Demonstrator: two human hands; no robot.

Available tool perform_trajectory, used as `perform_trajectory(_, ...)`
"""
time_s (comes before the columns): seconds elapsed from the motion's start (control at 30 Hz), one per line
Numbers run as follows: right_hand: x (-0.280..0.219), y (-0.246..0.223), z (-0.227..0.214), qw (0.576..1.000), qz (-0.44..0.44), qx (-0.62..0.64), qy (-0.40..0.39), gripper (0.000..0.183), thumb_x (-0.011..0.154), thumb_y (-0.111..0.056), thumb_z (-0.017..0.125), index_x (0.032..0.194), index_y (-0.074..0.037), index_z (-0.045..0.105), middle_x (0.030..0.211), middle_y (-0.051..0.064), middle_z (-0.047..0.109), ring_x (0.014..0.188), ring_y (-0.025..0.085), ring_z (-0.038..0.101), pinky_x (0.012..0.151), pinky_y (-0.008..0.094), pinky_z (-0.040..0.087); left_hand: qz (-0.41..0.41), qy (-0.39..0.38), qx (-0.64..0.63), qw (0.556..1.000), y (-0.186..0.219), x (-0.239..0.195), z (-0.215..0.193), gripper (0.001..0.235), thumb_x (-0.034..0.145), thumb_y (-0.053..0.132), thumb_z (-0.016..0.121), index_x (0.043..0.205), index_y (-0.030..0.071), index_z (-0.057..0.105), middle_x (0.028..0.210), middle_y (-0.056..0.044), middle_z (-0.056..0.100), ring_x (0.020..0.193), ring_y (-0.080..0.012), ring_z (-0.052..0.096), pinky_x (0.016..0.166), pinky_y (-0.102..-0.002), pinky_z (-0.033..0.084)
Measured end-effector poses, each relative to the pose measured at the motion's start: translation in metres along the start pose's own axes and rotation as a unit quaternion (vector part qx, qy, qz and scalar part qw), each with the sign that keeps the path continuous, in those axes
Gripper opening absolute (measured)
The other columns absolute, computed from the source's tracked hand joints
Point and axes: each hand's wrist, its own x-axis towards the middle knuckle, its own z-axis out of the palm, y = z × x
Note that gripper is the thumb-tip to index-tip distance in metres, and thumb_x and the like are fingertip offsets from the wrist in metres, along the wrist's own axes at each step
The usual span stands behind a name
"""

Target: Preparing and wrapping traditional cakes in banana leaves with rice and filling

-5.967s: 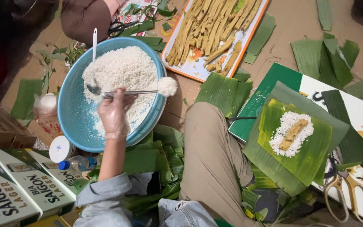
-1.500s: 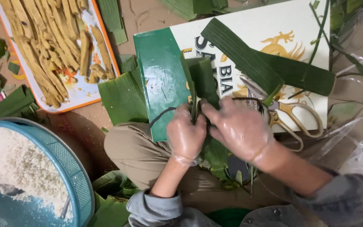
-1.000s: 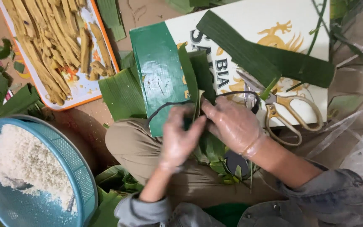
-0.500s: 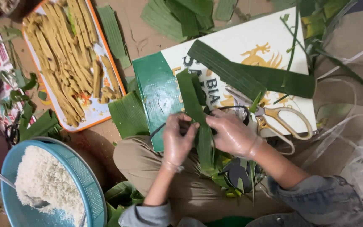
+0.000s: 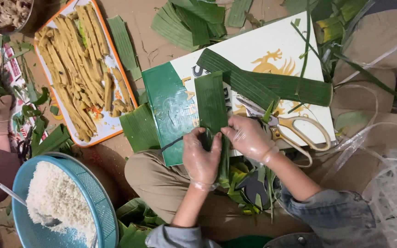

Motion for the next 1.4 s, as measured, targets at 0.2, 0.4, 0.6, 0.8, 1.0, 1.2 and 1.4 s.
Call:
perform_trajectory(0.2, -0.003, -0.005, 0.004, 0.999, 0.028, -0.011, 0.016, 0.019, 0.083, -0.026, 0.073, 0.088, -0.008, 0.072, 0.06, 0.013, 0.068, 0.063, 0.028, 0.074, 0.06, 0.038, 0.057, 0.001, 0.057, 0.071, 0.996, 0.002, -0.005, 0.012, 0.054, 0.064, 0.044, 0.089, 0.106, 0.023, 0.062, 0.092, 0.004, 0.063, 0.085, -0.0199, 0.072, 0.071, -0.03, 0.059)
perform_trajectory(0.4, -0.04, -0.034, -0.01, 0.993, 0.028, -0.113, 0.01, 0.017, 0.091, -0.025, 0.065, 0.09, -0.01, 0.07, 0.069, 0.012, 0.071, 0.073, 0.031, 0.075, 0.069, 0.041, 0.057, 0.01, 0.082, 0.106, 0.991, -0.005, -0.01, 0.022, 0.057, 0.062, 0.049, 0.087, 0.106, 0.025, 0.061, 0.092, 0.006, 0.062, 0.086, -0.017, 0.071, 0.072, -0.03, 0.059)
perform_trajectory(0.6, -0.153, 0.093, -0.003, 0.959, -0.005, -0.232, -0.161, 0.019, 0.094, -0.031, 0.06, 0.09, -0.015, 0.068, 0.074, 0.007, 0.068, 0.069, 0.026, 0.067, 0.067, 0.04, 0.054, 0.054, 0.042, 0.039, 0.997, 0.017, -0.006, -0.004, 0.049, 0.08, 0.027, 0.081, 0.116, 0.005, 0.057, 0.097, -0.008, 0.061, 0.076, -0.0233, 0.061, 0.065, -0.032, 0.051)
perform_trajectory(0.8, -0.143, 0.058, -0.032, 0.848, -0.24, -0.411, -0.233, 0.022, 0.086, -0.028, 0.059, 0.103, -0.016, 0.066, 0.1, 0.0, 0.063, 0.075, 0.022, 0.06, 0.059, 0.039, 0.052, 0.074, 0.069, 0.022, 0.995, 0.025, -0.011, -0.005, 0.044, 0.083, 0.019, 0.078, 0.117, 0.0, 0.056, 0.1, -0.012, 0.063, 0.085, -0.0271, 0.062, 0.073, -0.034, 0.053)
perform_trajectory(1.0, 0.009, -0.074, 0.065, 0.825, -0.391, -0.408, 0.016, 0.021, 0.091, -0.035, 0.063, 0.109, -0.022, 0.065, 0.089, 0.004, 0.063, 0.07, 0.029, 0.069, 0.057, 0.041, 0.054, 0.0, 0.012, -0.079, 0.997, 0.016, -0.002, -0.015, 0.014, 0.085, 0.02, 0.07, 0.09, 0.007, 0.07, 0.079, -0.016, 0.065, 0.085, -0.0358, 0.069, 0.079, -0.039, 0.053)
perform_trajectory(1.2, 0.08, -0.045, 0.131, 0.789, -0.247, -0.549, -0.121, 0.019, 0.083, -0.02, 0.062, 0.067, -0.017, 0.072, 0.069, 0.006, 0.071, 0.07, 0.03, 0.074, 0.056, 0.048, 0.058, 0.003, 0.019, -0.024, 1.0, 0.017, -0.002, -0.012, 0.035, 0.07, 0.023, 0.078, 0.096, 0.001, 0.07, 0.096, -0.019, 0.068, 0.098, -0.0386, 0.066, 0.102, -0.05, 0.04)
perform_trajectory(1.4, 0.019, -0.122, 0.032, 0.881, -0.277, -0.376, -0.077, 0.021, 0.084, -0.035, 0.072, 0.085, -0.014, 0.069, 0.078, 0.009, 0.067, 0.079, 0.036, 0.072, 0.065, 0.047, 0.057, 0.043, 0.102, 0.011, 0.994, 0.014, -0.003, -0.001, 0.053, 0.063, 0.022, 0.079, 0.109, -0.001, 0.065, 0.114, -0.022, 0.064, 0.107, -0.0405, 0.061, 0.116, -0.069, 0.028)
